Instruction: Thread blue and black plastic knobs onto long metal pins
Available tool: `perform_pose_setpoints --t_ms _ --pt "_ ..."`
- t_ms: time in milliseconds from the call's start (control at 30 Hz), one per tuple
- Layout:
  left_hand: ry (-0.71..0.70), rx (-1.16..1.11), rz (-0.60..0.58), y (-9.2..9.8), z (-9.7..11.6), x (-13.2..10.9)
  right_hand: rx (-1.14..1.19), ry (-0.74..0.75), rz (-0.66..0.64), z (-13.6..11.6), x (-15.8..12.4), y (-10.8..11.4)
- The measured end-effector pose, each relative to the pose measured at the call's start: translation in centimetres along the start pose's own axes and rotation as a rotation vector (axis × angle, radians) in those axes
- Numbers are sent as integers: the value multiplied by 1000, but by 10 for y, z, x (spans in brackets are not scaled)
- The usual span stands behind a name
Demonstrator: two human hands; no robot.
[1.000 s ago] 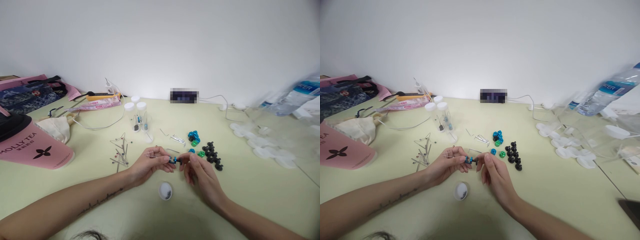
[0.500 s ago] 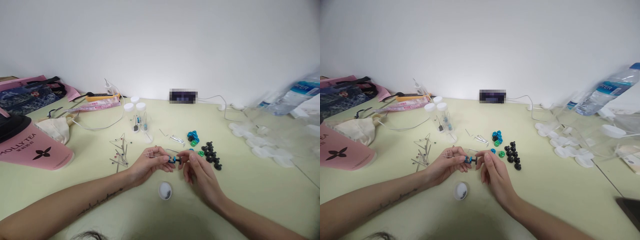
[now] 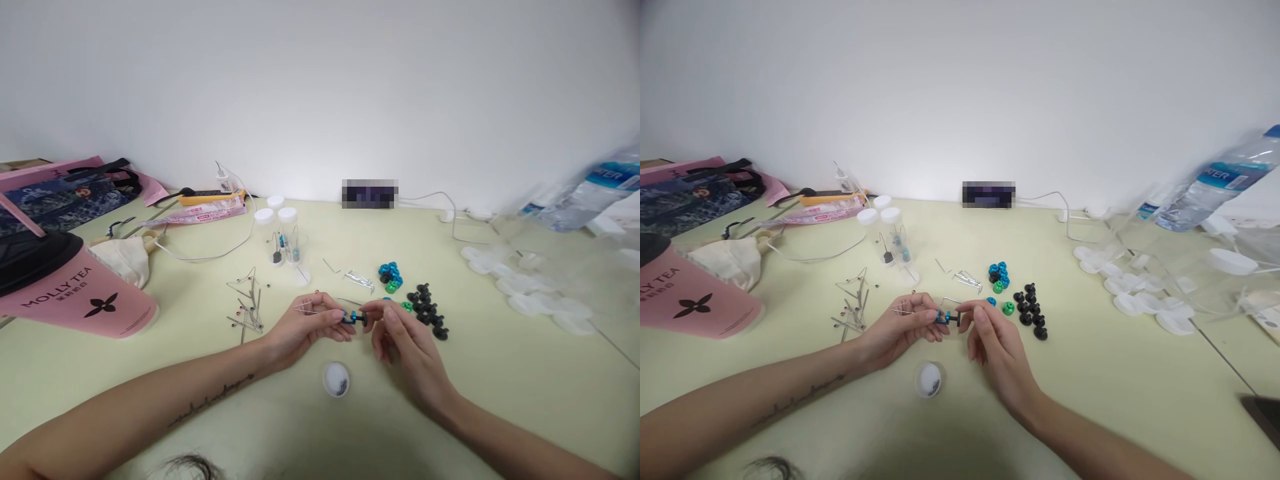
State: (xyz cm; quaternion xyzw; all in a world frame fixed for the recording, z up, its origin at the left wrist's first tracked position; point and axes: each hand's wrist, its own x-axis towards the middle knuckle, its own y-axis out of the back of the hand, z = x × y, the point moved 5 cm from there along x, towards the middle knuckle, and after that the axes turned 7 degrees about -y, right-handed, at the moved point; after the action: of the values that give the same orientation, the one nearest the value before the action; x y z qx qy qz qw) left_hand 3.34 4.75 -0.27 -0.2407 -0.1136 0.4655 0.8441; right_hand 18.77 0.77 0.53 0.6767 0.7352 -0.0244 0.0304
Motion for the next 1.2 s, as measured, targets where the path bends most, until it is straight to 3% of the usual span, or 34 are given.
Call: perform_pose_setpoints --t_ms 1200 --pt "34 5 27 0 -1 1 57 -31 -30 0 1 -1"
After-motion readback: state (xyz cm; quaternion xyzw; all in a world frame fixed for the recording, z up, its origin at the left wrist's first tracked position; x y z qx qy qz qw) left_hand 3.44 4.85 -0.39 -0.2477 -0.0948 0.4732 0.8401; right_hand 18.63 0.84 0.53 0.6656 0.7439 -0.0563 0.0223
